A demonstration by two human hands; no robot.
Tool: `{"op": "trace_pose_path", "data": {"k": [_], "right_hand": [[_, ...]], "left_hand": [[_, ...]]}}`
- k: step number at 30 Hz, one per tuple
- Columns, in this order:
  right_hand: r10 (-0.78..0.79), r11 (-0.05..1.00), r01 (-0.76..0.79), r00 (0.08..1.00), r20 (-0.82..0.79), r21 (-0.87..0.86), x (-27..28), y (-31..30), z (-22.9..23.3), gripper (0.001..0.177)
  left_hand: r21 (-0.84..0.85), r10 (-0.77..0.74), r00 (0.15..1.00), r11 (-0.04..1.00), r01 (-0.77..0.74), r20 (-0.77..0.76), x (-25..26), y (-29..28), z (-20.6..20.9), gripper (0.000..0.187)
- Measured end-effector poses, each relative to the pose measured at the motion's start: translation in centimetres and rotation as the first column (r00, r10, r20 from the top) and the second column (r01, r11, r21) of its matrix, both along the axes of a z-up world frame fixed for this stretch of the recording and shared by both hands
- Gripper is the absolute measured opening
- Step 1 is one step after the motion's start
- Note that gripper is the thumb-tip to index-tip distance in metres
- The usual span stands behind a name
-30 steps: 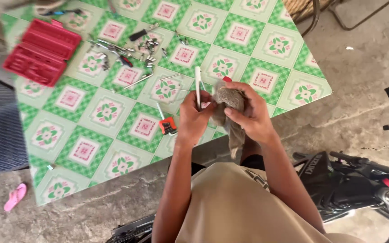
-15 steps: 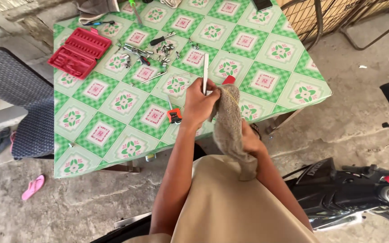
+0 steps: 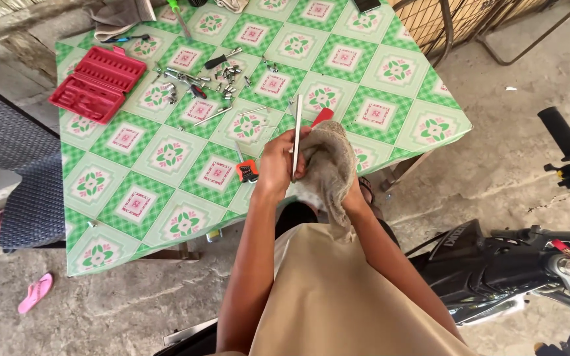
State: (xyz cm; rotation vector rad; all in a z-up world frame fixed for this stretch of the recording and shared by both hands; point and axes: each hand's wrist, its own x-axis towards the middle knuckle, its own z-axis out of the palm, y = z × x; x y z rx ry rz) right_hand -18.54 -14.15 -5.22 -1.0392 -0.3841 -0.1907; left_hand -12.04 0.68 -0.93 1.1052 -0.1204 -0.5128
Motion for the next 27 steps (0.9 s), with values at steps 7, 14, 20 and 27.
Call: {"op": "trace_pose_path", "data": {"k": [7, 14, 20, 27], "right_hand": [[-0.368, 0.168, 0.261, 0.911, 0.185, -0.951, 5.0, -0.4, -10.4, 0.025], [-0.308, 0.951, 0.28, 0.9, -0.309, -0.132, 1.9, 1.6, -4.0, 0.02], [-0.476, 0.863, 0.428, 0.866, -0.152, -0.266, 3.3, 2.0, -4.6, 0.037], [-0.501, 0.865, 0.478, 0.837, -0.219, -0.154, 2.5, 2.6, -6.7, 0.036]], "left_hand": [[0.104, -0.027, 0.998, 0.994, 0.021, 0.057, -0.4, 0.4, -0.2, 0.059], [0.209, -0.151, 0.981, 0.97, 0.124, 0.121, 0.5, 0.2, -3.4, 0.069], [0.23, -0.044, 0.678, 0.955, -0.187, 0.734, -0.8, 1.0, -3.4, 0.056], [0.339, -0.002, 0.653, 0.856, -0.39, 0.757, -4.8, 2.3, -3.4, 0.025]]}}
